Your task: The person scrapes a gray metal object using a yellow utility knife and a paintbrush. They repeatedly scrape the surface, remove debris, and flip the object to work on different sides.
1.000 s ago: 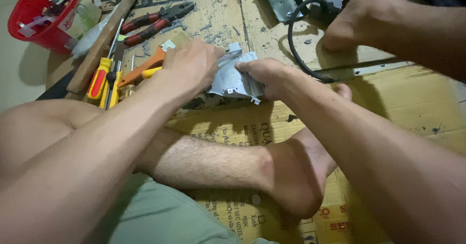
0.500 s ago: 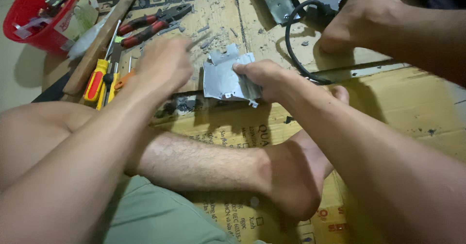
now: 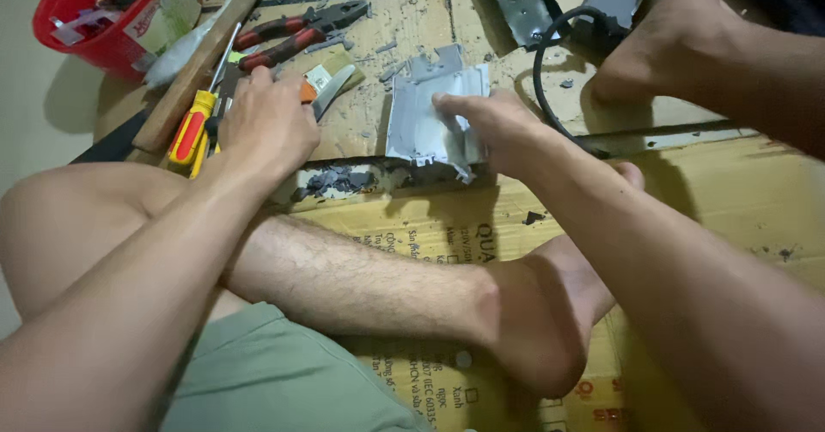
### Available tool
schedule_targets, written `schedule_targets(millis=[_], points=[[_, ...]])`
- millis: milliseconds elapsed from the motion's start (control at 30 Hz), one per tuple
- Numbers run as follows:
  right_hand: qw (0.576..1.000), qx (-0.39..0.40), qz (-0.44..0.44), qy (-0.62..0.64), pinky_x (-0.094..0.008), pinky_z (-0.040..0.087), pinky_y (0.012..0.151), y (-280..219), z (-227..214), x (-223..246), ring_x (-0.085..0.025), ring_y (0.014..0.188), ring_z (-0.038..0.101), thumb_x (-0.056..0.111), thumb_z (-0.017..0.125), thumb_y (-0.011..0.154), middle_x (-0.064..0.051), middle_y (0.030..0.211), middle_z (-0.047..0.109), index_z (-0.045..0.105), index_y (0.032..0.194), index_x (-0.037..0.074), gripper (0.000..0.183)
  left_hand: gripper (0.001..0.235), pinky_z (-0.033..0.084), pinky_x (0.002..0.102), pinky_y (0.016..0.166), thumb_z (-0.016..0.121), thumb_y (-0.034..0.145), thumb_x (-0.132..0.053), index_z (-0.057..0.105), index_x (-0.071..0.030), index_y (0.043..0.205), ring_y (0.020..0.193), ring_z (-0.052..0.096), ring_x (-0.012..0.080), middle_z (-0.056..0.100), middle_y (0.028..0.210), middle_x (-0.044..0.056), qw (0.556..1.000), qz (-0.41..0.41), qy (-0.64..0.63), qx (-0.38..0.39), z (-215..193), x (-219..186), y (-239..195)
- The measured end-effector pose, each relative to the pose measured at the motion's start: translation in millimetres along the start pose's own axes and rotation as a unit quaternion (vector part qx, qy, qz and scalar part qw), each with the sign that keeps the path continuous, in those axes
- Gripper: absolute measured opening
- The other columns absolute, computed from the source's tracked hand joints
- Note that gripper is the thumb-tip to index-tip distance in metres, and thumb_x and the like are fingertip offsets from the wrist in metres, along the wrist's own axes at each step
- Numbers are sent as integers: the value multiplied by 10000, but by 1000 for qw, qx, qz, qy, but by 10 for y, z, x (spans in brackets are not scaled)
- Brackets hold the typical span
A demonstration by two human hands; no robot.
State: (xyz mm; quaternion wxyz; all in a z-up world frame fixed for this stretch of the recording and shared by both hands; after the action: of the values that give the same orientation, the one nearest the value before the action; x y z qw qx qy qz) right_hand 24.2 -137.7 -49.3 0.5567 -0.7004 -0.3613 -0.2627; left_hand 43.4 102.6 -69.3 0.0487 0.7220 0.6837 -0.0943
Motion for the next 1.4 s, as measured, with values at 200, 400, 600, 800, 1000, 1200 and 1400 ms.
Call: schedule_targets(millis=[200,400,600,800,1000,1200,1400], points=[[994,-49,-50,-89,-538,531,943,399,-104,-305,-402,1058,687,235,863,743,-248,1099,682,683,1190,-26,548,394,402,606,1021,507,1019,-179,590,91,1292,1224,513,514,536,1211,338,997,-52,-52,29,-102,-92,11],[992,-81,-46,-87,-515,556,913,511,-83,-391,-350,1029,725,328,829,742,-175,1068,730,689,1212,57,560,436,428,670,1007,553,973,-281,672,4,1280,1232,556,498,600,1244,287,993,-96,-7,68,-17,66,59],[992,-76,-60,-81,-574,523,928,563,-41,-388,-411,1123,675,332,820,750,-208,1084,705,659,1209,17,580,310,466,636,932,623,979,-235,615,33,1135,1150,536,538,534,1146,304,997,-45,-25,-57,-48,34,-189],[998,-33,-48,-8,-577,499,1003,277,-47,-302,-414,1242,617,257,756,743,-200,1196,692,626,1316,22,633,375,504,650,892,662,883,-218,616,15,1174,1135,597,531,583,1120,280,999,-31,20,21,45,28,-231],[996,-3,-30,89,-639,401,1094,212,-14,-301,-465,1370,494,184,739,785,-281,1337,606,531,1433,9,703,337,507,639,844,580,885,-253,694,25,1037,1038,644,530,653,959,316,1000,-4,15,2,9,-12,-248],[992,12,-19,120,-666,384,1103,-8,-38,-190,-497,1394,447,146,702,843,-325,1383,565,464,1480,4,694,320,495,630,824,461,919,-202,664,33,999,981,645,536,633,906,307,999,6,-20,-41,126,-30,-257],[998,8,-49,42,-643,382,1126,196,57,-261,-458,1382,482,230,725,864,-268,1341,614,525,1448,36,648,351,499,653,839,371,1037,-194,609,44,1136,1037,638,577,651,985,351,995,-62,-67,-27,-108,-221,-340]])
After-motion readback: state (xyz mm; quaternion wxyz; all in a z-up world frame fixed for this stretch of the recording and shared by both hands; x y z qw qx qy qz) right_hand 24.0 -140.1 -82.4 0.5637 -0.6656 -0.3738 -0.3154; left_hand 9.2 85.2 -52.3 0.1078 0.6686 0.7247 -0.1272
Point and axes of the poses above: each hand's wrist, its own y-axis towards the middle knuckle, its own z-axis out of the palm, x = y × z, the point moved 2 cm from there along y, towards the middle knuckle
